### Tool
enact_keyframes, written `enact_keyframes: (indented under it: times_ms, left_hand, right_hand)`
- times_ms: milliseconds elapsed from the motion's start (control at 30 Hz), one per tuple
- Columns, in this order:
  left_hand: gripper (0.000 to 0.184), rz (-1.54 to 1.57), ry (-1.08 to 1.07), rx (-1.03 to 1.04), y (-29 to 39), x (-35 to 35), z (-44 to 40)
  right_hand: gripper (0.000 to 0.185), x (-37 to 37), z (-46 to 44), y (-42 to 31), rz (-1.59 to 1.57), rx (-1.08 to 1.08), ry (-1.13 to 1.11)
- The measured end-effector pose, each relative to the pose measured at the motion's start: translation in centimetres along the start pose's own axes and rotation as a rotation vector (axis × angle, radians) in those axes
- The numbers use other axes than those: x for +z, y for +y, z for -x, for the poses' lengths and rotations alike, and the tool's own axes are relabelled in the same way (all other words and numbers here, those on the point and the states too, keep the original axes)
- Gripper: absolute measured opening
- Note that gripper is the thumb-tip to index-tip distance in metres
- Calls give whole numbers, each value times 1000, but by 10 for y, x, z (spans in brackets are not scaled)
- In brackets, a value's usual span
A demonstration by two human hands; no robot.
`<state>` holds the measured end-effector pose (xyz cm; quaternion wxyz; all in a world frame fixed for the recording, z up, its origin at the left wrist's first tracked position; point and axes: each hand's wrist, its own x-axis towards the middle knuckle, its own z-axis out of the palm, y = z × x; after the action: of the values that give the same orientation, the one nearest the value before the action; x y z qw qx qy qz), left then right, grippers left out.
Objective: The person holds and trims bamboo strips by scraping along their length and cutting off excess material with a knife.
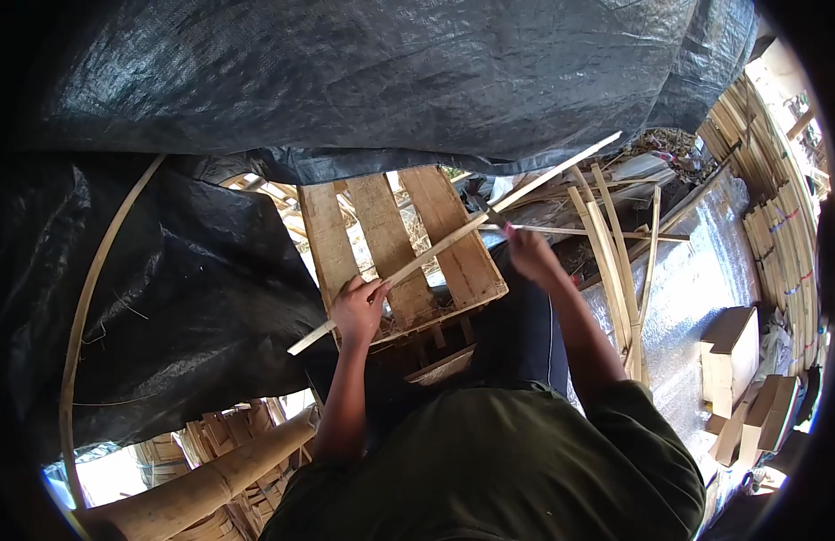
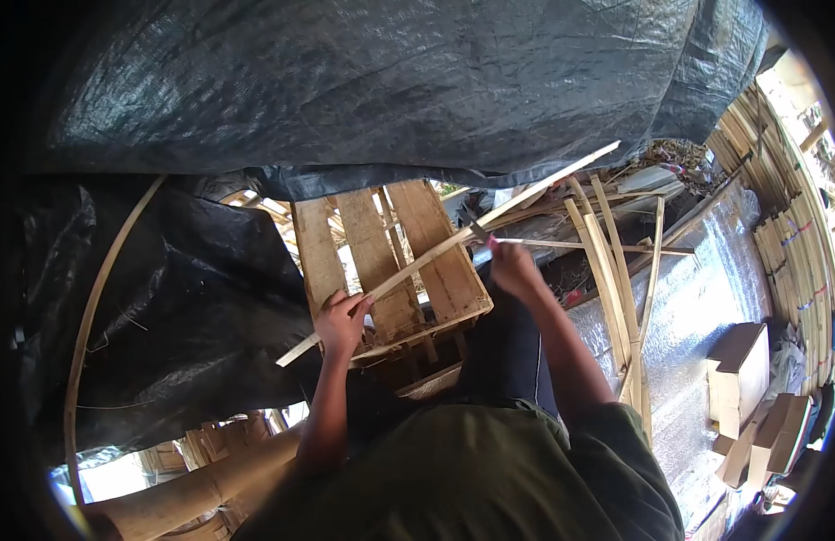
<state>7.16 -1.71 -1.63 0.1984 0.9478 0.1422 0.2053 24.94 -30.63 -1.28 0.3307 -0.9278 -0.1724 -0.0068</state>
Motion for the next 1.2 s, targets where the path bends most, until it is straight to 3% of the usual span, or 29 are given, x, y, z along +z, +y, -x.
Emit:
enact_keyframes:
  times_ms: [33, 67, 100, 133, 200, 233, 267, 333, 400, 433, 467, 533, 567, 600, 667, 700, 733, 800, 867, 933, 967, 1000, 1067, 1100, 1133, 1200]
  left_hand:
    - [23, 0, -5, -1, -1, 1, 0]
    - [23, 3, 17, 17, -2, 4, -1]
    - [24, 5, 37, 35, -3, 5, 0]
    - [24, 4, 34, 33, -5, 6, 0]
    - [24, 4, 31, 22, -4, 6, -1]
    - [25, 3, 13, 14, -4, 5, 0]
    - [25, 2, 7, 11, -2, 5, 0]
    - [25, -35, 11, 17, 0, 4, -2]
    - [25, -36, 9, 10, 0, 3, -3]
    - [24, -32, 7, 1, 0, 3, -2]
    - [24, -33, 1, -1, 0, 4, -1]
    - [23, -21, 15, 9, -1, 5, -2]
    - [23, -22, 20, 6, 0, 5, -2]
    - [22, -22, 11, -3, 0, 5, -2]
    - [22, -24, 1, -10, 1, 4, -3]
    - [21, -22, 3, -7, 1, 3, -2]
    - [21, -19, 5, -2, 1, 2, -2]
    - [21, -9, 9, -1, -1, 4, -1]
    - [20, -1, 21, -2, -2, 5, -1]
    - [20, -8, 23, 4, -2, 4, -1]
    - [20, -5, 18, 2, 0, 3, 0]
    - [21, -2, 2, -12, 2, 1, 0]
    - [21, 3, -4, -26, 1, 0, -5]
    - [21, -5, -10, -25, -1, 0, -4]
    - [22, -10, -16, -25, -1, 1, -3]
    - [22, 13, 10, -13, -2, 2, -4]
  right_hand:
    - [42, 4, -7, 29, -168, 316, -26]
    - [41, -21, -14, 12, -335, 626, -52]
    - [40, 1, -13, 39, -156, 400, 103]
    - [41, 16, -3, 40, 62, 51, -81]
    - [41, 13, 11, -4, -147, 222, -69]
    - [41, 21, 1, 32, -37, 27, -37]
    - [37, -13, -13, 13, -190, 418, -338]
    - [37, 3, -16, 31, -49, 388, 53]
    - [42, 34, 6, 19, -39, 43, -188]
    - [42, 18, 11, -14, -155, 189, -81]
    - [42, 14, 5, -8, -156, 195, -85]
    - [46, -3, -18, 18, -243, 514, -200]
    - [42, 12, -20, 39, -70, 363, 143]
    - [42, 17, -13, 23, -71, 359, 142]
    - [41, 35, 9, -13, -166, 117, 63]
    - [42, 30, 7, -12, -58, 91, -22]
    - [45, 15, -1, -6, -91, 135, -125]
    - [47, -3, -24, 10, -209, 515, -82]
    - [46, 18, -18, 12, -167, 563, 22]
    - [45, 61, 7, 0, -152, 279, -20]
    - [47, 44, 8, -4, 50, 62, 12]
    - [33, 52, -12, 44, 694, -421, -400]
    - [30, -29, -30, -27, -16, 575, -415]
    - [28, -15, -36, 5, -6, 560, -154]
    - [28, 20, -29, 26, 0, 558, -156]
    - [44, 71, -1, 44, 784, -681, -165]
